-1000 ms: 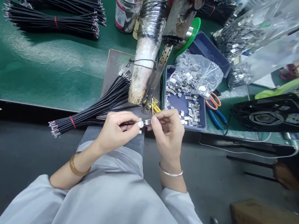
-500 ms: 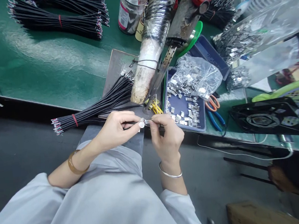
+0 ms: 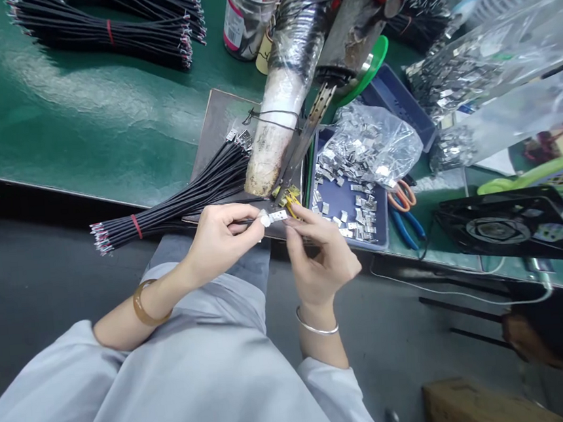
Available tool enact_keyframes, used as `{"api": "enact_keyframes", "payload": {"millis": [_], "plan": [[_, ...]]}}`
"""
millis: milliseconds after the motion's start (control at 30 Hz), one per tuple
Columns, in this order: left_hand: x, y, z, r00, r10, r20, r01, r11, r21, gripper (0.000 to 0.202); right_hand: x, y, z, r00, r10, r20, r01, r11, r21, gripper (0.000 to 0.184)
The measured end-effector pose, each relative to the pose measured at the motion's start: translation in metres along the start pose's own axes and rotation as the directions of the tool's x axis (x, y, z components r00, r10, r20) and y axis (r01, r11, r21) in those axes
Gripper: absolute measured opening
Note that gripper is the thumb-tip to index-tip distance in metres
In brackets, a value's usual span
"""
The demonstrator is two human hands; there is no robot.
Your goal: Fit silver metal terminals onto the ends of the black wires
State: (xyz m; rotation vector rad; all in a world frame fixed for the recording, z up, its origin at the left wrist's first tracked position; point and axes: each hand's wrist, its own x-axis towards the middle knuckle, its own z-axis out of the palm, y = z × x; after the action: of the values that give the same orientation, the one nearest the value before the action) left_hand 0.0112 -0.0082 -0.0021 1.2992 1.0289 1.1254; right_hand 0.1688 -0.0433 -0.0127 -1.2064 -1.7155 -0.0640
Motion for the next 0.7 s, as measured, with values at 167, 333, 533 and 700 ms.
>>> {"api": "enact_keyframes", "payload": {"millis": [167,333,533,700], "plan": [[0.000,-0.005,0.005,0.997,0.039,-0.062,-0.034,0.997,0.074,0.020,0.003,-0.002,0.008,0.998,-0.056,-0.010,0.055,0.998,-0.034,0.017],[0.001,-0.006,0.008,0.991,0.083,-0.106,-0.064,0.984,0.168,0.019,0.006,-0.001,0.012,0.999,-0.036,0.000,0.036,0.999,-0.041,0.018],[0.001,0.000,0.008,0.969,0.212,-0.127,-0.178,0.955,0.236,0.017,0.011,-0.006,0.011,1.000,0.000,-0.015,-0.001,0.999,-0.039,0.016],[0.001,0.002,0.006,0.966,0.221,-0.130,-0.184,0.951,0.247,0.017,0.012,-0.010,0.010,1.000,0.014,-0.009,-0.015,1.000,-0.018,0.017]]}}
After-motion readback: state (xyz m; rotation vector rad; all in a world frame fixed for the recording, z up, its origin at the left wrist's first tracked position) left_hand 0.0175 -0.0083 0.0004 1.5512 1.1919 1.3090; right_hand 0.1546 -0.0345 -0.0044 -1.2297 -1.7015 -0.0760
